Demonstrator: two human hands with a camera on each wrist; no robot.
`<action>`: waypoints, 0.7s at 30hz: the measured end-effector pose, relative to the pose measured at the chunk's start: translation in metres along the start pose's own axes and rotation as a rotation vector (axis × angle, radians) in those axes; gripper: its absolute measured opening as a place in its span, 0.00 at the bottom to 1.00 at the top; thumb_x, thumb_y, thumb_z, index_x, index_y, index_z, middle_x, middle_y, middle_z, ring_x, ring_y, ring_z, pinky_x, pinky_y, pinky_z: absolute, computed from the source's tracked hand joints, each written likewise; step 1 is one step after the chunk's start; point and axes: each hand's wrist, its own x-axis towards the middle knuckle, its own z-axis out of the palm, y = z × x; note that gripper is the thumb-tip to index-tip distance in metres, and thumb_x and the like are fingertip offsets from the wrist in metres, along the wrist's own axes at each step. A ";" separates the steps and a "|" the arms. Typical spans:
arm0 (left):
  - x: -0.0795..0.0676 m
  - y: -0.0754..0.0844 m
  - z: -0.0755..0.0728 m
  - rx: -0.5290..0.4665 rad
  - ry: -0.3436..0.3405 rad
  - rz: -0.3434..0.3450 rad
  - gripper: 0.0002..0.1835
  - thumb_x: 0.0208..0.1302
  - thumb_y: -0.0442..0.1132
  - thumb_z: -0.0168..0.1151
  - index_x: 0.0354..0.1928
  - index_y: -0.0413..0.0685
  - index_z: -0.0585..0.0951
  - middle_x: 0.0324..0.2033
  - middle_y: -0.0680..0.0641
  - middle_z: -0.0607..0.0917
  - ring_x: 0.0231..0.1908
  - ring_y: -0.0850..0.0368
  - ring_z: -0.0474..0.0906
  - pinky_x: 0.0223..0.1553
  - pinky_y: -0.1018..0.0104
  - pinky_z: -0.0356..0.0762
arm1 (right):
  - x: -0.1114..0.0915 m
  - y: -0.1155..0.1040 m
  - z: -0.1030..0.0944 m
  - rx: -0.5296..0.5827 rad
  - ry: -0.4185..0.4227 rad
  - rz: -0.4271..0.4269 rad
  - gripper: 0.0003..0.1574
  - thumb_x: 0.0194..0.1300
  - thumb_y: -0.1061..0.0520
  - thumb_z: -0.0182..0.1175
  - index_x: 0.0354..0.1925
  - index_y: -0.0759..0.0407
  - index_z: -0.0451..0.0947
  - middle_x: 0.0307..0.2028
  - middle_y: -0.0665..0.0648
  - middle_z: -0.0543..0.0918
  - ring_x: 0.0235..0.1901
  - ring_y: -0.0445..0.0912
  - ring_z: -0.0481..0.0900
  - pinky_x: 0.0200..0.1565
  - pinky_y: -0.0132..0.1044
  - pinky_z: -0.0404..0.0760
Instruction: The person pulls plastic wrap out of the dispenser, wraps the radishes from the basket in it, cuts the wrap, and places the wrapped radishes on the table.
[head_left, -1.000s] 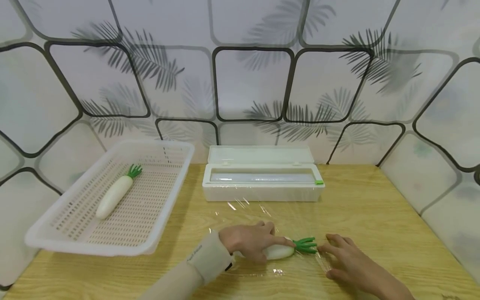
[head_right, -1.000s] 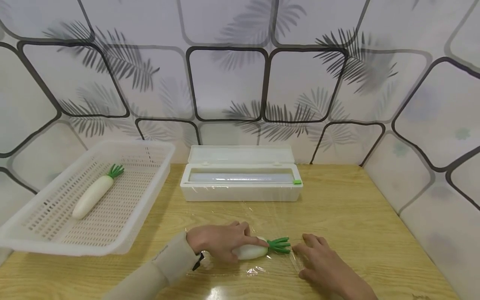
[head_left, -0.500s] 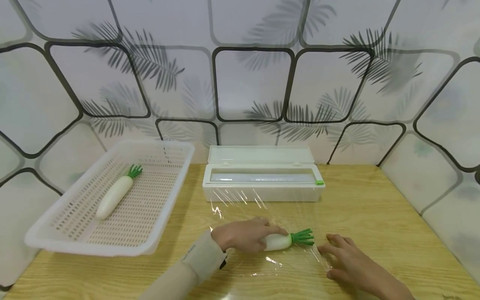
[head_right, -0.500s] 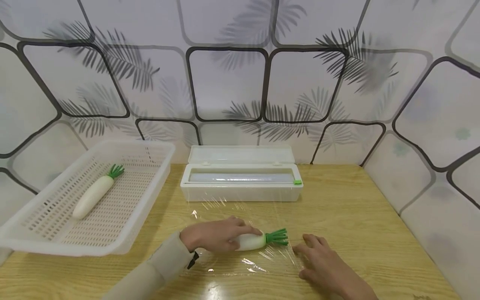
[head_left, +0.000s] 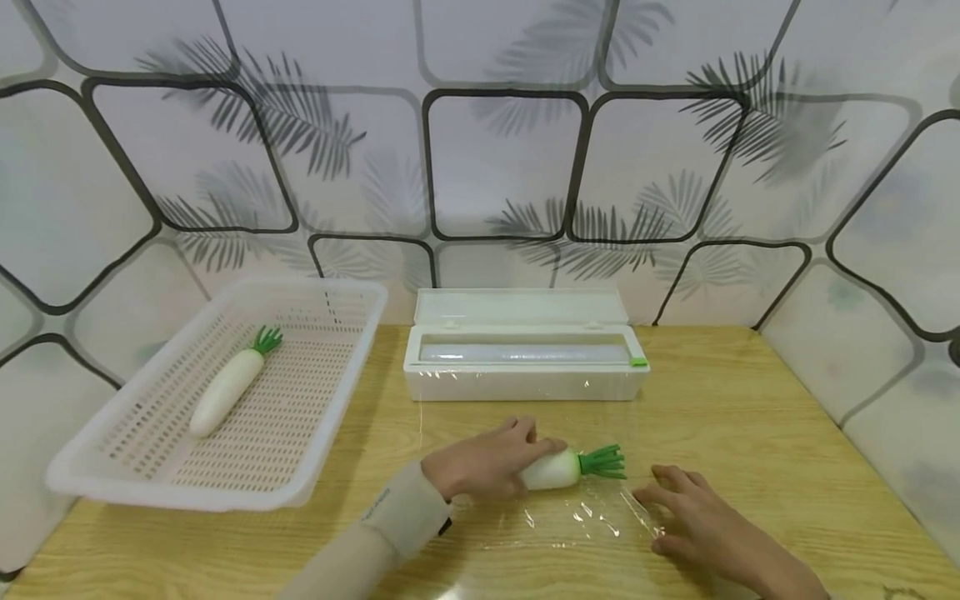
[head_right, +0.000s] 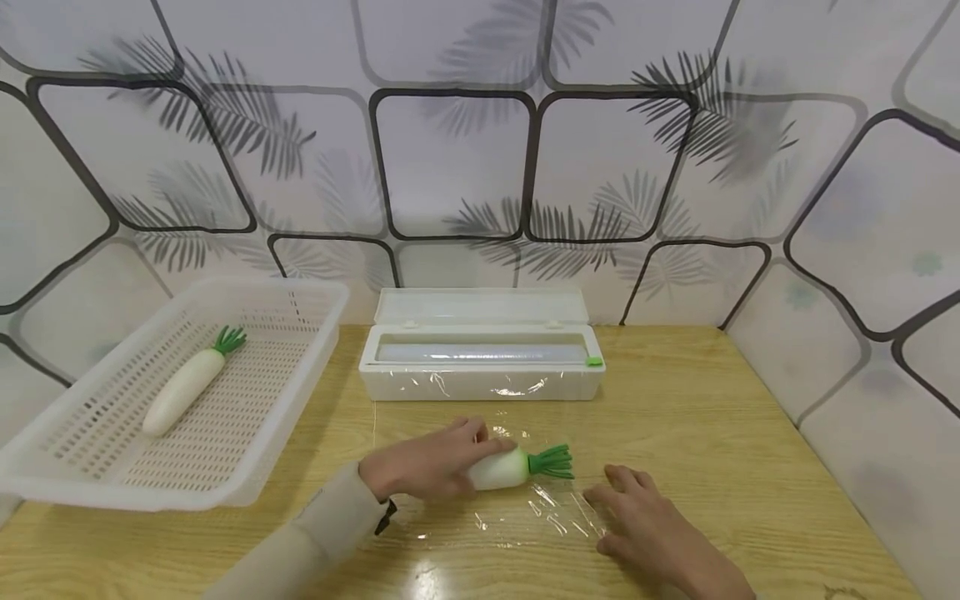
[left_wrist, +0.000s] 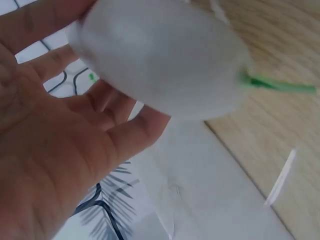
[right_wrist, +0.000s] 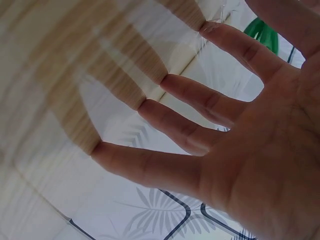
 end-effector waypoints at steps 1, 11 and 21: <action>-0.001 0.001 -0.001 -0.013 -0.015 0.002 0.42 0.58 0.31 0.72 0.74 0.60 0.70 0.48 0.51 0.74 0.47 0.61 0.69 0.47 0.71 0.75 | 0.000 0.000 0.000 0.001 -0.003 0.005 0.30 0.48 0.53 0.79 0.50 0.59 0.82 0.55 0.75 0.74 0.49 0.71 0.74 0.42 0.63 0.80; -0.004 0.004 0.001 0.068 -0.055 0.022 0.38 0.61 0.33 0.70 0.73 0.59 0.71 0.47 0.53 0.75 0.48 0.62 0.70 0.48 0.71 0.75 | -0.002 -0.001 -0.001 -0.005 0.002 -0.005 0.31 0.49 0.52 0.79 0.51 0.60 0.82 0.55 0.76 0.74 0.49 0.71 0.75 0.42 0.63 0.81; -0.008 0.000 0.002 0.029 -0.045 -0.040 0.34 0.66 0.38 0.66 0.74 0.55 0.69 0.59 0.50 0.78 0.55 0.58 0.73 0.54 0.63 0.78 | 0.003 -0.001 -0.005 -0.067 -0.059 -0.014 0.32 0.51 0.52 0.79 0.54 0.60 0.82 0.55 0.72 0.76 0.50 0.67 0.76 0.42 0.61 0.83</action>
